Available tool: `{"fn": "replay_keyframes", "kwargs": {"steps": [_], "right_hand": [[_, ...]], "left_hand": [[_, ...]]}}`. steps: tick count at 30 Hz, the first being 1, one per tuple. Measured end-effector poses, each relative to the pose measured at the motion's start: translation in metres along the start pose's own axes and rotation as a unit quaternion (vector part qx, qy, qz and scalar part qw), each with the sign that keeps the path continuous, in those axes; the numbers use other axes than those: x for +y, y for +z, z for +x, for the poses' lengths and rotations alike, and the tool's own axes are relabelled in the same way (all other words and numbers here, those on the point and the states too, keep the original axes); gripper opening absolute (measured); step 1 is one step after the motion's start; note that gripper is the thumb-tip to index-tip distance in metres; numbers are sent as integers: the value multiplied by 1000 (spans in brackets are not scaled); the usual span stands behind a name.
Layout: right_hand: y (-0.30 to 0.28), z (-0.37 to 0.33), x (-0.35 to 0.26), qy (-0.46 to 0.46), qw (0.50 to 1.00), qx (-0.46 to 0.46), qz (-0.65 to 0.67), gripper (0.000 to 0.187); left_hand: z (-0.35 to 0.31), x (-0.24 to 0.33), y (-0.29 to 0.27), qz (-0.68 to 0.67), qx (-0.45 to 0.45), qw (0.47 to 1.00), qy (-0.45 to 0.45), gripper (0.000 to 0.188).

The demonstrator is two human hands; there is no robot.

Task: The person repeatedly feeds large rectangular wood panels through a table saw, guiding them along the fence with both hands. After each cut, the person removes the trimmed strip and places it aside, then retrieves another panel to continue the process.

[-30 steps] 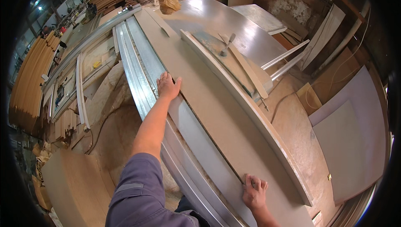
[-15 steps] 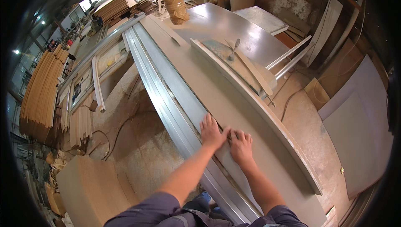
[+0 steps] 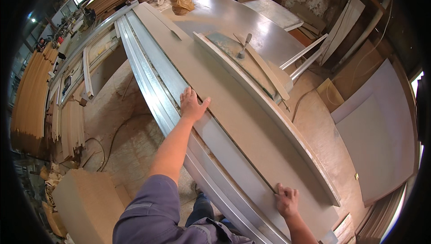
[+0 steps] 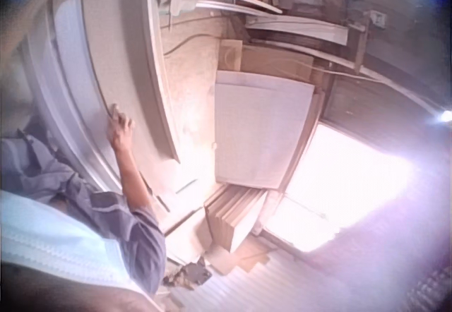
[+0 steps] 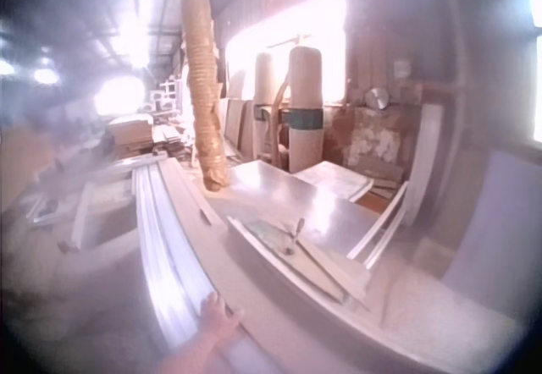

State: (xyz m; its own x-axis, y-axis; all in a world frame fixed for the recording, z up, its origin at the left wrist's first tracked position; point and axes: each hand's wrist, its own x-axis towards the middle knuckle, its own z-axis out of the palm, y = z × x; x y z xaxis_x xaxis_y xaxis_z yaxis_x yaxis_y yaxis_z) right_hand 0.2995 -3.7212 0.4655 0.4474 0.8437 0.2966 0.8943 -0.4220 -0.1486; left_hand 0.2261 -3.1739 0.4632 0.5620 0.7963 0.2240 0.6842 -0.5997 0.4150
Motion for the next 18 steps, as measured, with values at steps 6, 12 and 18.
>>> {"fn": "replay_keyframes", "kwargs": {"steps": [6, 12, 18], "right_hand": [[16, -3, 1, -28, 999, 14, 9, 60], [24, -6, 0, -32, 999, 21, 13, 57], [29, -5, 0, -23, 998, 23, 51, 50]], "left_hand": [[1, -7, 8, 1, 15, 1000, 10, 93], [-38, 27, 20, 12, 38, 999, -34, 86], [-254, 178, 53, 10, -33, 999, -24, 99]]}}
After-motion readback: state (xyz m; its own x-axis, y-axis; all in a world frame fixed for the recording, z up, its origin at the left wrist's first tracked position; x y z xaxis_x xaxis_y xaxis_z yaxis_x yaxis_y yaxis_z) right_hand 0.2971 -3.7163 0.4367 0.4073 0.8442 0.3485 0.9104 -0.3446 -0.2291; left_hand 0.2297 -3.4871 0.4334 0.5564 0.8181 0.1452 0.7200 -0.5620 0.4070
